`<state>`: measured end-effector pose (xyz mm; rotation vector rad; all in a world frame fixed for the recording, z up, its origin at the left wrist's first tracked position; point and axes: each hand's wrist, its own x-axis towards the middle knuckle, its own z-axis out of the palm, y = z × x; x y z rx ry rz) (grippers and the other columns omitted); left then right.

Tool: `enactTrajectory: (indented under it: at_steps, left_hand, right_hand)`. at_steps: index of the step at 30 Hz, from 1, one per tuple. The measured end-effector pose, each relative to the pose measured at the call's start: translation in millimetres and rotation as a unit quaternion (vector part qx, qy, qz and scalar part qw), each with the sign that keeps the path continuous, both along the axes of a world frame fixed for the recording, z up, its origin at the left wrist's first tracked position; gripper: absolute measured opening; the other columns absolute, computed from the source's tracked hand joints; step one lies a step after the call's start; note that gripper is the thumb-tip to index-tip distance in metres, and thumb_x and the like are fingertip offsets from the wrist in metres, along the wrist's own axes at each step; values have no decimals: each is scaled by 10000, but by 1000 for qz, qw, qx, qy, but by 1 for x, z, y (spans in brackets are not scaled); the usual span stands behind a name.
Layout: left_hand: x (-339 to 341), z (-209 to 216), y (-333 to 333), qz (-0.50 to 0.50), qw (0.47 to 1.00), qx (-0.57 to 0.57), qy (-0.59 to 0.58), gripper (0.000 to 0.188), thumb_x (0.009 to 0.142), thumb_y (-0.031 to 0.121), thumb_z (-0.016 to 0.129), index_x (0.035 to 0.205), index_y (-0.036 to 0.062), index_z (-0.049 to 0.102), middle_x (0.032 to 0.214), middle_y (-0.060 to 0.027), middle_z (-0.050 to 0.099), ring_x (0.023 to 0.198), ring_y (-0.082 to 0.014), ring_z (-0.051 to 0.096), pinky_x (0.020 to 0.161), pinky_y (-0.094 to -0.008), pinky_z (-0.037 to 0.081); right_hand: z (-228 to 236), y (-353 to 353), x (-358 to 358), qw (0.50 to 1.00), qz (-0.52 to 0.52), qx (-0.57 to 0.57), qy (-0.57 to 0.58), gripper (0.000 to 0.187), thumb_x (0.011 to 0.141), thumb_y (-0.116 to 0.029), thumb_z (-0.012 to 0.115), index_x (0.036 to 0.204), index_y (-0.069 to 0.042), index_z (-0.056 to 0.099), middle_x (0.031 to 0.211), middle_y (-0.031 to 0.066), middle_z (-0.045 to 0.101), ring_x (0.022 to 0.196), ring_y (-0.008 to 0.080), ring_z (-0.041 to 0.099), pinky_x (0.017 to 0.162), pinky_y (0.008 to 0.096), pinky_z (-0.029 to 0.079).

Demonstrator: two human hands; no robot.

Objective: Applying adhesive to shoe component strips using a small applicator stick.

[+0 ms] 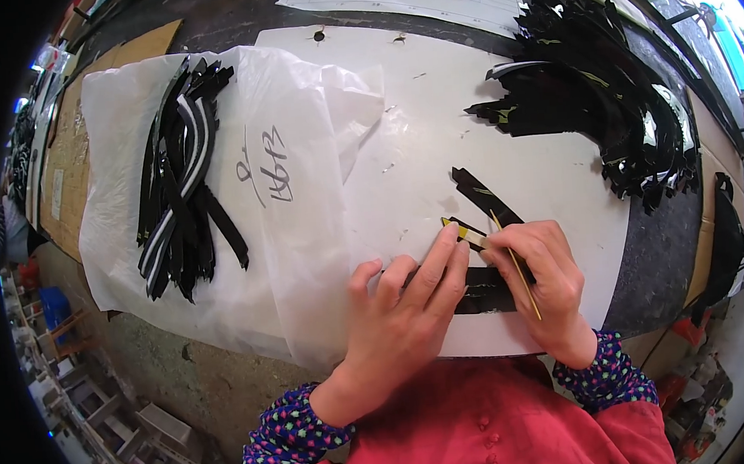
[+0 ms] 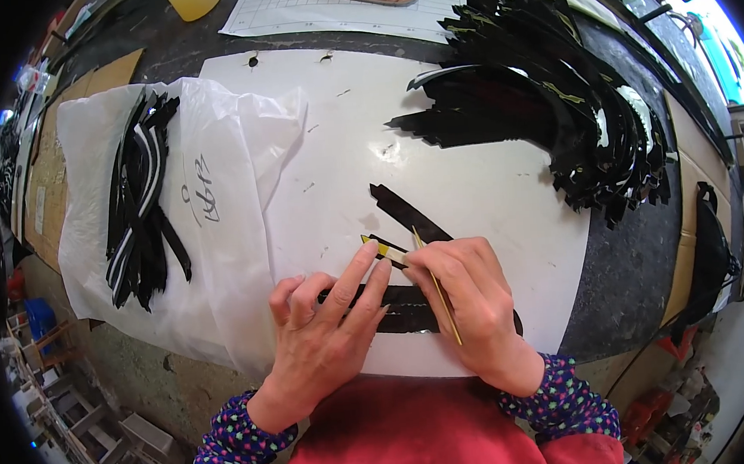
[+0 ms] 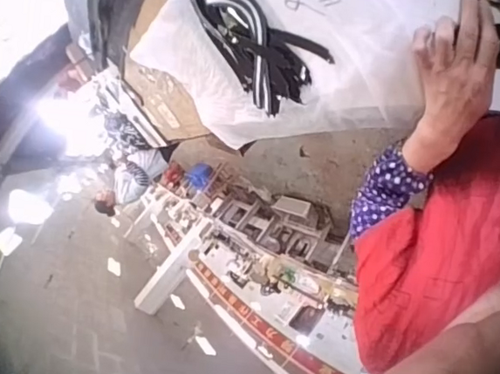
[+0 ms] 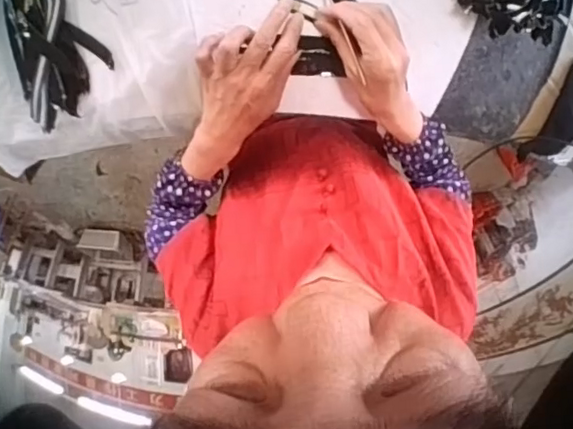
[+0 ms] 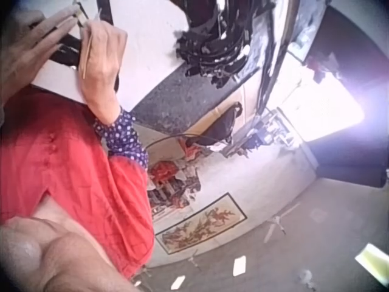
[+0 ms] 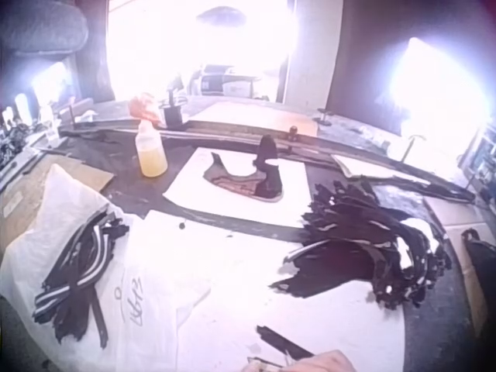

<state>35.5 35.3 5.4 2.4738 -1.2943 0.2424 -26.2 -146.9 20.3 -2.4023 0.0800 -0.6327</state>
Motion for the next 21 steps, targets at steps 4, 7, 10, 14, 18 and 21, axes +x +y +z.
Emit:
enactTrajectory:
  at_steps: [4,7,10,14,18,21]
  left_hand:
    - [0,0,-1,4,1000,-3,4,465,844,240,747,1298,204,655,1487,78,526,1069,-156,433,982,-365,311]
    - [1,0,-1,3,1000,-2,8,470,839,243,752,1298,211,655,1491,79,523,1066,-156,433,979,-364,312]
    - [2,1,-1,1,1000,-4,17,477,836,245,756,1300,217,653,1489,81,523,1061,-159,432,971,-365,314]
    - [3,3,-2,-2,999,-6,35,475,835,242,757,1297,218,651,1488,82,524,1045,-163,434,953,-365,315]
    - [4,4,-2,0,998,-17,53,487,840,240,754,1310,212,632,1487,81,526,1033,-169,439,945,-366,315]
    - [4,6,-1,3,998,-13,66,494,847,236,747,1323,206,618,1486,82,528,1029,-173,443,946,-366,312]
  right_hand:
    - [0,0,1,1000,3,-5,-3,273,779,100,766,1018,2,676,908,120,664,810,295,613,691,372,512]
    - [0,-1,0,1000,8,-9,-3,279,775,103,766,1019,2,676,910,122,665,810,298,613,690,373,511]
    - [1,-2,0,1000,10,-11,0,285,773,108,763,1024,4,678,917,127,666,812,304,615,689,375,512]
    - [3,-2,-5,1000,13,-21,6,317,758,126,754,1045,13,682,945,138,670,827,317,623,696,378,522]
    - [3,-2,-15,999,12,-45,4,366,728,143,745,1067,18,686,972,145,671,846,328,628,709,383,531]
    - [2,-3,-18,999,17,-52,3,402,697,154,736,1074,22,686,987,146,671,861,331,629,725,387,535]
